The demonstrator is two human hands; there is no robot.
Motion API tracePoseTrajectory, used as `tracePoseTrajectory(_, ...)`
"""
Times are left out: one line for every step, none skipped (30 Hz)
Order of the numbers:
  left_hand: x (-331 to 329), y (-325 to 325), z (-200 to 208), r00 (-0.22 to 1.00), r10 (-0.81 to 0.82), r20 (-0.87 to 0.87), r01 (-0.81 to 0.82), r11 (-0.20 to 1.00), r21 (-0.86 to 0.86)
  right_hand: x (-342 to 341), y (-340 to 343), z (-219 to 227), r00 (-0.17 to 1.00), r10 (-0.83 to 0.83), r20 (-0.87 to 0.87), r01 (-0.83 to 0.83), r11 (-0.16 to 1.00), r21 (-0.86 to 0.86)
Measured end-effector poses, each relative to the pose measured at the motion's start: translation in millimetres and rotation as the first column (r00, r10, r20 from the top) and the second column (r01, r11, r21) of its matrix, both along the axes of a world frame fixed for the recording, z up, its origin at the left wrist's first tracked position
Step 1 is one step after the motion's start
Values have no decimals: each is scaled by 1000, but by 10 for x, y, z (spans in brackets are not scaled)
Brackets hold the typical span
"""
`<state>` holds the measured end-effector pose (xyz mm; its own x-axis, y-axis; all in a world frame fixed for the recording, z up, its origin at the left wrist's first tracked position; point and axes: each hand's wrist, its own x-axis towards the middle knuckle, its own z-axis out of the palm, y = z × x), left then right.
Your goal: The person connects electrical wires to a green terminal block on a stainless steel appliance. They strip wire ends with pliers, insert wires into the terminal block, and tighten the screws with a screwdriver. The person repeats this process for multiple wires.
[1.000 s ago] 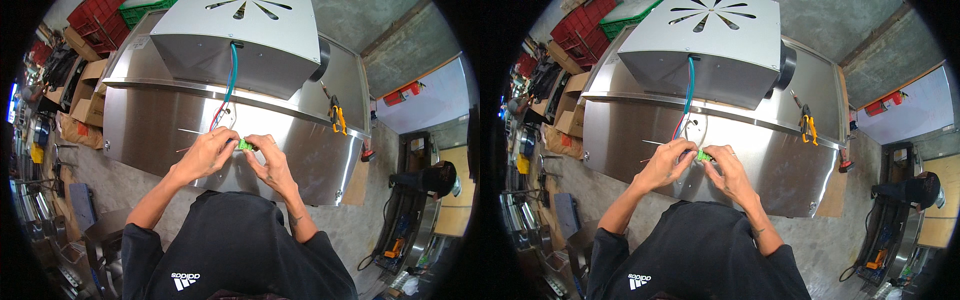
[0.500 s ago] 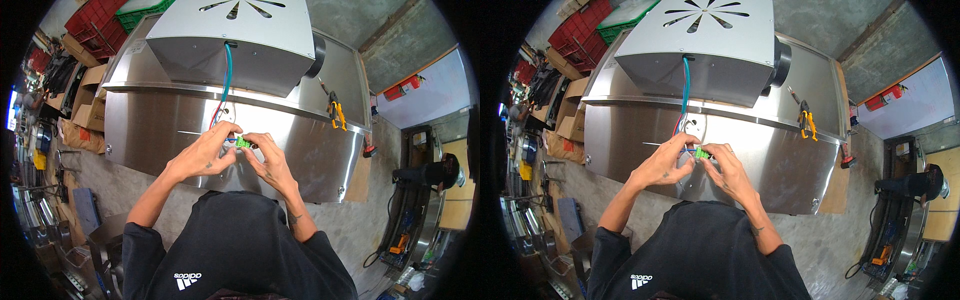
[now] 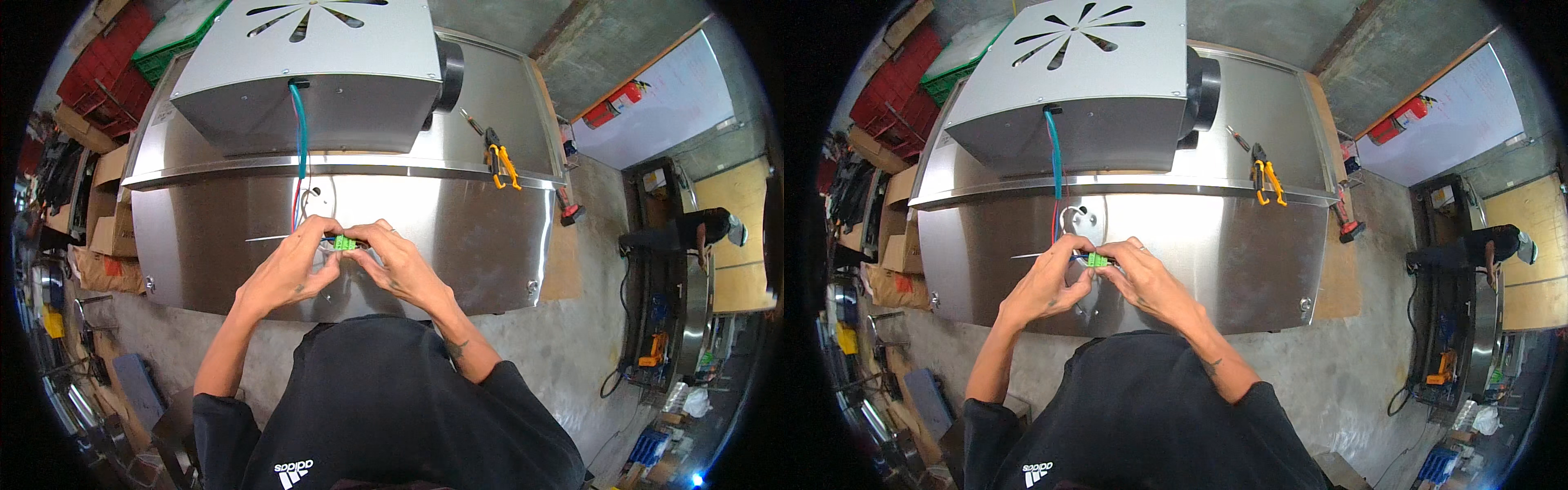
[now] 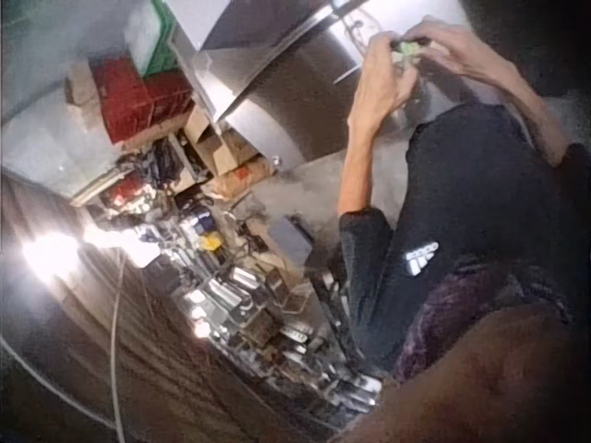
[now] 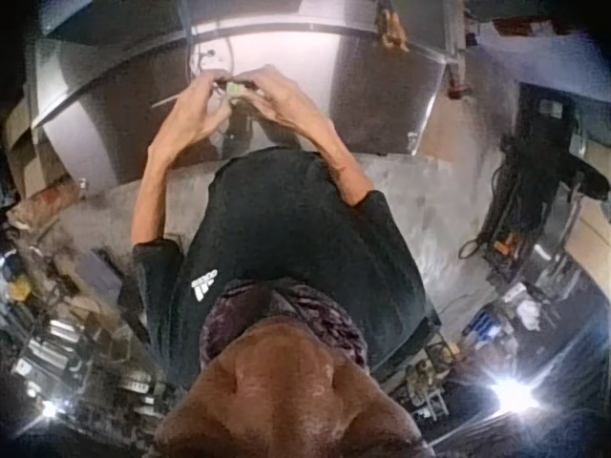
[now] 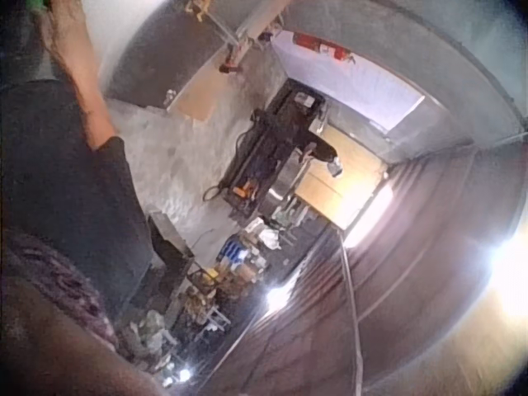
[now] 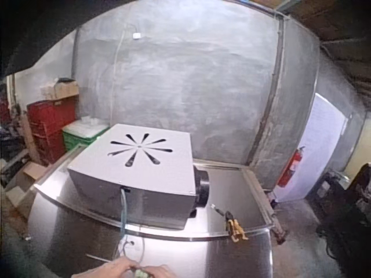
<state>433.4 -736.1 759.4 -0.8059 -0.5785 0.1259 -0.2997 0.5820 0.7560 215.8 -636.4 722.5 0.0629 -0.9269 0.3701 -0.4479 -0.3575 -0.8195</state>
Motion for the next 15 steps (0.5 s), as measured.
tracePoseTrajectory(-14, 1, -23, 1000, -1, -12, 1, 1000, -22, -17, 6, 8, 1000, 8, 0, -8, 1000, 14)
tracePoseTrajectory(-16, -3, -30, 1000, -6, -21, 6, 1000, 0, -25, 1, 17, 1000, 15, -5, -15, 999, 30)
tracePoseTrajectory(-18, -9, -35, 999, -8, -31, 9, 1000, 23, -42, -2, 29, 1000, 24, -10, -24, 999, 45)
tracePoseTrajectory(-15, -14, -38, 999, -9, -40, 11, 999, 45, -62, -8, 39, 999, 35, -14, -34, 998, 61)
tracePoseTrajectory(-6, -22, -23, 1000, -17, -26, 19, 997, 69, -91, -20, 56, 999, 47, -18, -45, 995, 93)
tracePoseTrajectory(9, -28, 0, 1000, -24, -13, 25, 995, 93, -141, -34, 75, 998, 62, -22, -58, 990, 126)
tracePoseTrajectory(33, -29, 12, 1000, -27, 1, 27, 993, 118, -213, -54, 96, 997, 79, -24, -74, 985, 158)
tracePoseTrajectory(68, -27, -4, 1000, -9, 1, 8, 994, 108, -381, -114, 96, 996, 52, -76, -45, 995, 94)
tracePoseTrajectory(101, -29, -54, 1000, 9, -3, -9, 995, 100, -565, -205, 114, 993, -65, -98, 75, 992, 99)
tracePoseTrajectory(157, -25, -79, 999, 35, -2, -35, 995, 89, -738, -344, 153, 959, -255, -120, 264, 962, 68)
tracePoseTrajectory(165, -28, -50, 999, 48, 4, -48, 993, 106, -971, -515, 165, 899, -438, -2, 438, 897, 63)
tracePoseTrajectory(138, -33, -16, 999, 50, 7, -51, 991, 126, -1278, -670, 116, 807, -586, -80, 582, 811, -63)
tracePoseTrajectory(107, -34, 8, 999, 46, 11, -47, 988, 145, -1661, -840, -47, 661, -716, -222, 695, 697, -177)
tracePoseTrajectory(102, -35, -8, 999, 45, -10, -43, 989, 142, -1990, -1009, -193, 534, -745, -399, 709, 652, -269)
tracePoseTrajectory(91, -49, -47, 999, 44, -32, -39, 990, 137, -2201, -1140, -307, 459, -715, -528, 696, 658, -287)
